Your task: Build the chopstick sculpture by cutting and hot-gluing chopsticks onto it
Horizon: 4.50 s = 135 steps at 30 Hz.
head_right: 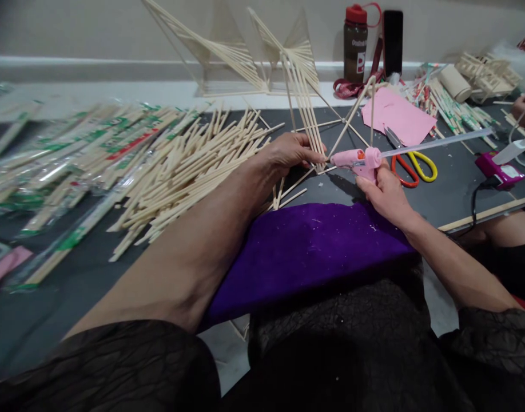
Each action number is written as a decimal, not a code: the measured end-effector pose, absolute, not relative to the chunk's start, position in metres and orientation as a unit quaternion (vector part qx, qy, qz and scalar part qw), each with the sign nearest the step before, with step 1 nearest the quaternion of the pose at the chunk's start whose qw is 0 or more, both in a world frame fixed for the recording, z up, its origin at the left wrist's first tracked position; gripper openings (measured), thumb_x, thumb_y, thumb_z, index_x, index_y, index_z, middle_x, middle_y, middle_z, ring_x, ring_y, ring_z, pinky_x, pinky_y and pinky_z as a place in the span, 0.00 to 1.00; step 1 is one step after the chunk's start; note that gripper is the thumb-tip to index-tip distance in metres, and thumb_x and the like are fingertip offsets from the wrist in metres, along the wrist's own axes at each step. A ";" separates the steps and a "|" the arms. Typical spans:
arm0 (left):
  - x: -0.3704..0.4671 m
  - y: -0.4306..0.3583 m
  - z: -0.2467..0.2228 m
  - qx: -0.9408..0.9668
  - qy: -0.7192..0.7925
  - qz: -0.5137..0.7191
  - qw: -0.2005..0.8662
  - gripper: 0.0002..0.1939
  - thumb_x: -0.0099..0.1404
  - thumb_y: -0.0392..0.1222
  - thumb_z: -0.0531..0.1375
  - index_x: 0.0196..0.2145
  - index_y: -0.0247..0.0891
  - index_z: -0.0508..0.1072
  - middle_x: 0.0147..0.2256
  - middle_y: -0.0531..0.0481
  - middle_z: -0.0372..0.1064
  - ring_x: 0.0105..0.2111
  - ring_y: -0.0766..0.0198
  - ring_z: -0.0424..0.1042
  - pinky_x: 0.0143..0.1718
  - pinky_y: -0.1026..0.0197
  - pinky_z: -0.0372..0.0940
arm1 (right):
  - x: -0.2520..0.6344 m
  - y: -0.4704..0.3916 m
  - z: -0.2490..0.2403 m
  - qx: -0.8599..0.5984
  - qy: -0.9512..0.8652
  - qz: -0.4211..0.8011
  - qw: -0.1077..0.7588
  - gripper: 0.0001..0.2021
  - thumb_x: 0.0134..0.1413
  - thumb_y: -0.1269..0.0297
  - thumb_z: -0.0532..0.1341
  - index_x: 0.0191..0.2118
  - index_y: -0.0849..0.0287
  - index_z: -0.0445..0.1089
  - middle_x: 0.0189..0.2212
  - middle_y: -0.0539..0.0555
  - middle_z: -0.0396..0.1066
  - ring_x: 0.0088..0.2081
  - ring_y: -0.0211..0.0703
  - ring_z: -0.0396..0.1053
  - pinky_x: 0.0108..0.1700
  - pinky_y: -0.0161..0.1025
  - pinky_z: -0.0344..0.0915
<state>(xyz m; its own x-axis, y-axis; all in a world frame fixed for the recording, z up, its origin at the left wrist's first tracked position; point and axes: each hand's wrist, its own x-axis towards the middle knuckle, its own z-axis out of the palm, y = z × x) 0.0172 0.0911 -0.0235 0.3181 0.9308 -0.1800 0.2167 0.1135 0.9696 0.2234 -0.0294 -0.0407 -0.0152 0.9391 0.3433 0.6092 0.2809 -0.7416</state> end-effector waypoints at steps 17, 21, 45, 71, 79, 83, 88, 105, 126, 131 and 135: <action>0.019 0.086 -0.021 0.576 0.496 0.332 0.559 0.09 0.45 0.26 0.66 0.25 0.34 0.73 0.22 0.55 0.67 0.23 0.70 0.63 0.27 0.64 0.55 | 0.216 -0.041 -0.043 -0.477 -0.808 0.004 0.346 0.17 0.61 0.64 0.56 0.55 0.58 0.67 0.51 0.62 0.74 0.50 0.53 0.73 0.50 0.51 0.71; 0.019 0.085 -0.019 0.578 0.495 0.330 0.558 0.09 0.46 0.25 0.66 0.25 0.34 0.72 0.22 0.54 0.67 0.23 0.70 0.64 0.26 0.64 0.54 | 0.215 -0.041 -0.043 -0.492 -0.806 0.016 0.330 0.18 0.61 0.62 0.55 0.55 0.57 0.67 0.51 0.62 0.73 0.50 0.54 0.73 0.51 0.53 0.70; 0.019 0.088 -0.021 0.577 0.490 0.328 0.565 0.09 0.46 0.25 0.67 0.24 0.34 0.73 0.22 0.54 0.67 0.23 0.70 0.64 0.28 0.63 0.54 | 0.218 -0.039 -0.048 -0.510 -0.780 -0.003 0.363 0.16 0.58 0.61 0.56 0.51 0.58 0.67 0.48 0.64 0.73 0.45 0.56 0.73 0.47 0.53 0.71; 0.017 0.092 -0.026 0.589 0.483 0.315 0.567 0.10 0.47 0.26 0.66 0.27 0.34 0.72 0.24 0.54 0.67 0.24 0.70 0.63 0.28 0.62 0.55 | 0.224 -0.027 -0.041 -0.591 -0.675 0.182 0.403 0.09 0.54 0.60 0.60 0.28 0.54 0.61 0.27 0.52 0.61 0.30 0.43 0.64 0.36 0.49 0.65; 0.018 0.090 -0.023 0.590 0.486 0.312 0.564 0.10 0.47 0.25 0.65 0.28 0.34 0.72 0.24 0.54 0.67 0.24 0.70 0.63 0.27 0.63 0.54 | 0.224 -0.027 -0.041 -0.591 -0.677 0.182 0.400 0.09 0.55 0.60 0.59 0.27 0.54 0.59 0.28 0.52 0.62 0.29 0.41 0.64 0.34 0.46 0.63; 0.018 0.091 -0.024 0.591 0.485 0.314 0.563 0.10 0.48 0.25 0.66 0.27 0.34 0.72 0.24 0.53 0.67 0.24 0.70 0.63 0.27 0.63 0.54 | 0.224 -0.025 -0.043 -0.583 -0.670 0.209 0.410 0.09 0.55 0.58 0.59 0.30 0.54 0.59 0.27 0.51 0.61 0.29 0.41 0.63 0.30 0.44 0.61; 0.018 0.093 -0.026 0.589 0.482 0.318 0.565 0.10 0.48 0.24 0.66 0.27 0.33 0.72 0.24 0.54 0.66 0.23 0.70 0.63 0.26 0.64 0.54 | 0.224 -0.026 -0.044 -0.585 -0.663 0.211 0.416 0.10 0.56 0.58 0.59 0.30 0.54 0.57 0.26 0.51 0.61 0.27 0.39 0.62 0.28 0.43 0.60; 0.018 0.092 -0.023 0.584 0.489 0.320 0.564 0.10 0.48 0.23 0.66 0.27 0.33 0.73 0.23 0.55 0.67 0.22 0.72 0.63 0.26 0.63 0.54 | 0.223 -0.026 -0.041 -0.593 -0.669 0.191 0.405 0.12 0.55 0.57 0.58 0.27 0.53 0.56 0.26 0.51 0.61 0.28 0.41 0.62 0.32 0.46 0.62; 0.018 0.092 -0.024 0.586 0.492 0.312 0.564 0.10 0.47 0.25 0.66 0.26 0.33 0.73 0.24 0.53 0.68 0.24 0.70 0.64 0.28 0.62 0.55 | 0.221 -0.026 -0.039 -0.597 -0.658 0.214 0.405 0.08 0.55 0.57 0.60 0.33 0.54 0.63 0.26 0.52 0.64 0.30 0.43 0.66 0.32 0.46 0.66; 0.016 0.093 -0.023 0.591 0.502 0.301 0.556 0.09 0.46 0.26 0.67 0.26 0.35 0.74 0.23 0.52 0.69 0.24 0.68 0.64 0.27 0.62 0.55 | 0.221 -0.028 -0.035 -0.568 -0.608 0.275 0.481 0.11 0.53 0.54 0.60 0.35 0.55 0.62 0.28 0.51 0.68 0.22 0.36 0.62 0.24 0.40 0.60; 0.015 0.093 -0.024 0.589 0.506 0.303 0.552 0.10 0.44 0.30 0.69 0.27 0.36 0.75 0.25 0.52 0.70 0.24 0.68 0.64 0.27 0.62 0.55 | 0.242 -0.021 -0.018 -0.539 -0.525 0.311 0.581 0.14 0.51 0.52 0.60 0.38 0.55 0.61 0.31 0.51 0.72 0.19 0.32 0.60 0.20 0.36 0.57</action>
<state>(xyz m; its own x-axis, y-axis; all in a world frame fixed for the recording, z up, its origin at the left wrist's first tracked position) 0.0151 0.0934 -0.0236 0.3043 0.9310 -0.2018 0.2612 0.1222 0.9575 0.2420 -0.0209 -0.0177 0.2545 0.9273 0.2746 0.2044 0.2260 -0.9524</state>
